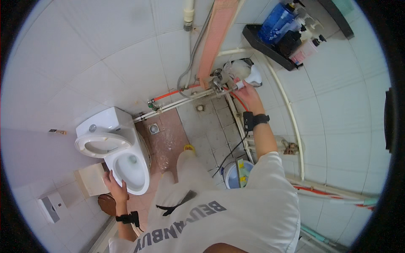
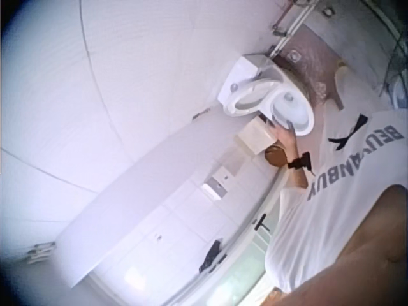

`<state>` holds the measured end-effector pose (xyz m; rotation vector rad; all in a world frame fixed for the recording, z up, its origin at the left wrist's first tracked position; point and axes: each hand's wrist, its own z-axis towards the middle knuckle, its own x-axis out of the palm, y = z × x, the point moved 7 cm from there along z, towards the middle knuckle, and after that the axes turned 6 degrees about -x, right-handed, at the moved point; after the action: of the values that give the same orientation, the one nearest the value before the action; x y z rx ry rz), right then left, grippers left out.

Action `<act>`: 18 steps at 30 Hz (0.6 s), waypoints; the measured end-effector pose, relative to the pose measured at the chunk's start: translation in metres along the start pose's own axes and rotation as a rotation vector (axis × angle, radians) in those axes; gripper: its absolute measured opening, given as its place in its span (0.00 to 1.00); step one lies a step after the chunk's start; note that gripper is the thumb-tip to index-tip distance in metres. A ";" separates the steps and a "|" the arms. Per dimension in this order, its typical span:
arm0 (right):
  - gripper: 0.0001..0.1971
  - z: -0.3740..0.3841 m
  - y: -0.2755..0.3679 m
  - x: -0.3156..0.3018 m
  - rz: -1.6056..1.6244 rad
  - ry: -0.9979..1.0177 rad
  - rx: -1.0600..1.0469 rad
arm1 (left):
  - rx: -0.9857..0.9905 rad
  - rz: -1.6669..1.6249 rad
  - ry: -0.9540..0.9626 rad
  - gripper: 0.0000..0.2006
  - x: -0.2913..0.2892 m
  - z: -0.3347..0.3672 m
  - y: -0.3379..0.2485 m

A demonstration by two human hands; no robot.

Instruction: Rinsing the bathroom floor with water and using a squeegee to push it into the drain.

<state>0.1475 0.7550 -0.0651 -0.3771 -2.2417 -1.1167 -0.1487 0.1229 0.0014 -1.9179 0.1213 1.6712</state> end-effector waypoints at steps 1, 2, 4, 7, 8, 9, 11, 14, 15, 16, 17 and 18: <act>0.13 0.017 0.010 0.006 0.028 0.059 -0.054 | -0.004 0.005 -0.003 0.34 0.001 0.000 -0.007; 0.16 0.039 0.016 0.005 -0.060 0.093 -0.083 | -0.019 0.043 -0.015 0.33 0.002 0.001 -0.011; 0.16 0.082 0.013 0.002 0.061 -0.011 -0.026 | -0.054 0.103 -0.036 0.34 0.000 -0.002 -0.024; 0.19 0.129 0.007 -0.005 0.182 -0.042 0.010 | -0.008 0.121 -0.071 0.35 0.001 -0.010 -0.033; 0.19 0.147 0.012 -0.015 0.071 -0.024 0.011 | -0.007 0.122 -0.070 0.35 0.002 -0.011 -0.037; 0.21 0.155 0.009 -0.011 -0.038 -0.001 0.023 | -0.056 0.137 -0.032 0.35 -0.001 -0.013 -0.040; 0.20 0.168 0.010 -0.011 -0.035 -0.084 -0.008 | -0.113 0.162 0.004 0.35 0.000 -0.017 -0.041; 0.18 0.205 0.023 -0.031 -0.332 0.056 -0.226 | -0.113 0.202 0.006 0.35 0.001 -0.020 -0.040; 0.16 0.209 0.024 -0.014 -0.624 0.285 -0.394 | -0.107 0.221 0.003 0.35 0.000 -0.021 -0.040; 0.13 0.221 0.000 -0.026 0.108 -0.206 0.042 | -0.101 0.242 0.000 0.35 -0.001 -0.023 -0.040; 0.13 0.238 -0.011 -0.040 0.115 -0.205 0.056 | -0.107 0.256 -0.003 0.35 -0.002 -0.025 -0.040; 0.13 0.260 0.017 -0.068 -0.342 -0.005 -0.184 | -0.108 0.250 0.029 0.36 0.006 -0.019 -0.044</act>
<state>0.1086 0.9730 -0.2183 -0.0670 -2.2688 -1.5048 -0.1122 0.1517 0.0122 -2.0773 0.2983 1.8444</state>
